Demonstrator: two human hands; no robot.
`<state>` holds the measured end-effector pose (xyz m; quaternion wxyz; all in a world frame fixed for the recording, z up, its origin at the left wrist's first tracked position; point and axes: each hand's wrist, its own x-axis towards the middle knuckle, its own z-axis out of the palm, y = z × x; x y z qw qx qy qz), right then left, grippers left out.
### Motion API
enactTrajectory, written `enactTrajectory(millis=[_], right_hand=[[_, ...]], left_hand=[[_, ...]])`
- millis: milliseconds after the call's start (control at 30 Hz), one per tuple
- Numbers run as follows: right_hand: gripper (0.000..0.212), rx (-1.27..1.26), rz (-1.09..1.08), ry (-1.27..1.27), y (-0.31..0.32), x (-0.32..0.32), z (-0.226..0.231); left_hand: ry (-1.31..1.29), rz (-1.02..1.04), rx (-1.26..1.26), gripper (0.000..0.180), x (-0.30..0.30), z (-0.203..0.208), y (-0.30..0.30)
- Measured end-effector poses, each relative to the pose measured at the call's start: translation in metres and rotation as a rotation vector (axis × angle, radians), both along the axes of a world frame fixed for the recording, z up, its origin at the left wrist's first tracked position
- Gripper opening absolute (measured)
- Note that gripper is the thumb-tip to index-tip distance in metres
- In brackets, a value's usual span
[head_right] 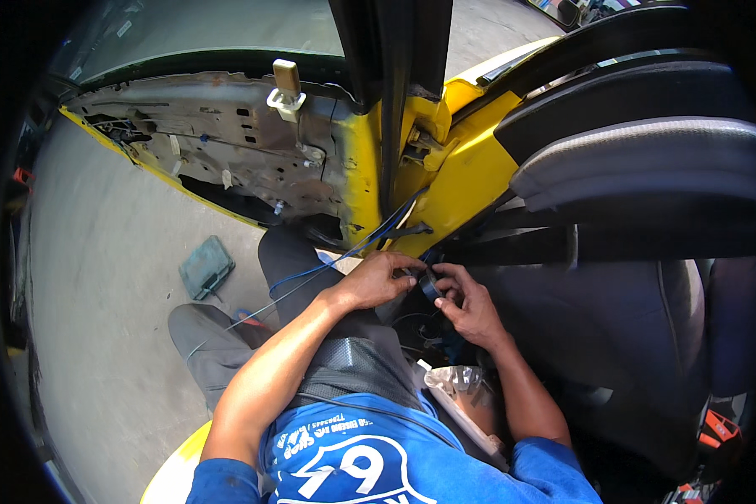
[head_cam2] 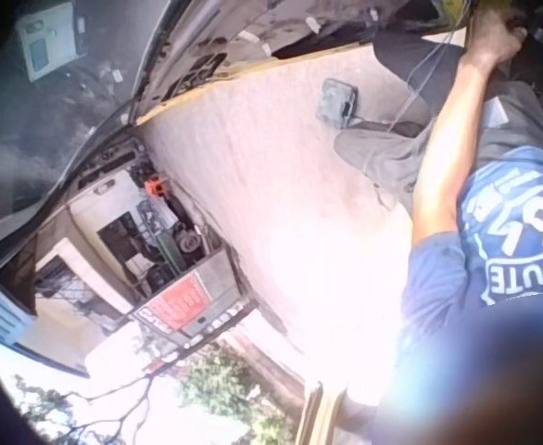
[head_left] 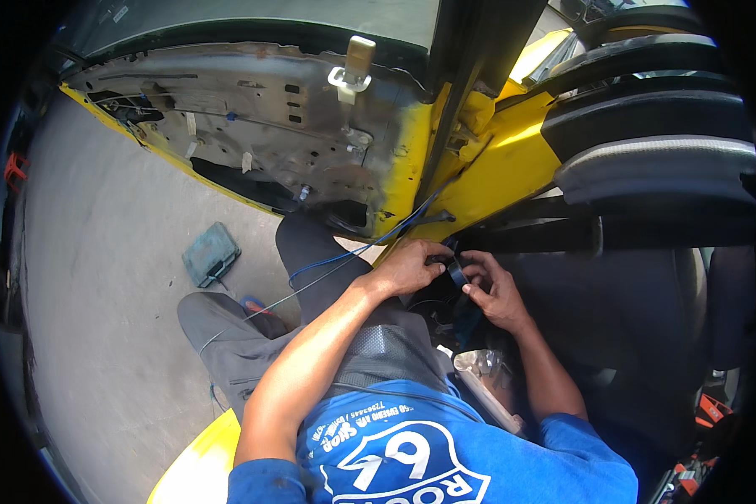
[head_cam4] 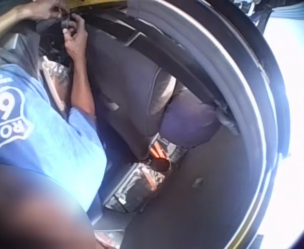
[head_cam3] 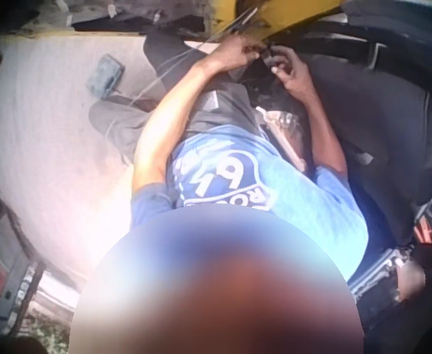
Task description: The person sits inside a yellow car and works on the wiring near the door frame. They strip wire ends, connect wires, and wrap the connections with electrical tape.
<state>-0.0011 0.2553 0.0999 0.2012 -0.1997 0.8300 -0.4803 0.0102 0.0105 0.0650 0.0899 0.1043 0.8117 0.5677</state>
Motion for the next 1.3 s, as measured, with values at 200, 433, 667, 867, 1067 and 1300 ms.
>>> enactTrajectory(millis=[200, 433, 667, 867, 1067, 1300], right_hand=[[0.059, 0.068, -0.090, 0.118, 0.000, 0.004, -0.001], [0.059, 0.085, -0.033, 0.232, 0.004, 0.001, -0.006], [0.057, 0.020, 0.025, 0.245, 0.016, 0.002, -0.015], [0.059, 0.075, -0.054, 0.088, 0.017, 0.008, -0.001], [0.050, 0.116, -0.029, 0.160, 0.010, 0.011, 0.006], [0.036, 0.173, -0.156, 0.147, 0.022, 0.006, -0.006]], left_hand=[[0.203, 0.092, -0.051, 0.031, 0.004, -0.006, 0.020], [0.140, 0.187, -0.044, 0.023, 0.002, -0.008, 0.033], [0.254, 0.070, -0.050, 0.018, -0.003, -0.018, 0.034], [-0.101, -0.052, 0.066, 0.024, 0.007, -0.012, 0.025], [-0.065, -0.090, 0.115, 0.026, 0.010, -0.008, 0.030], [0.071, -0.113, 0.073, 0.020, 0.003, -0.007, 0.042]])
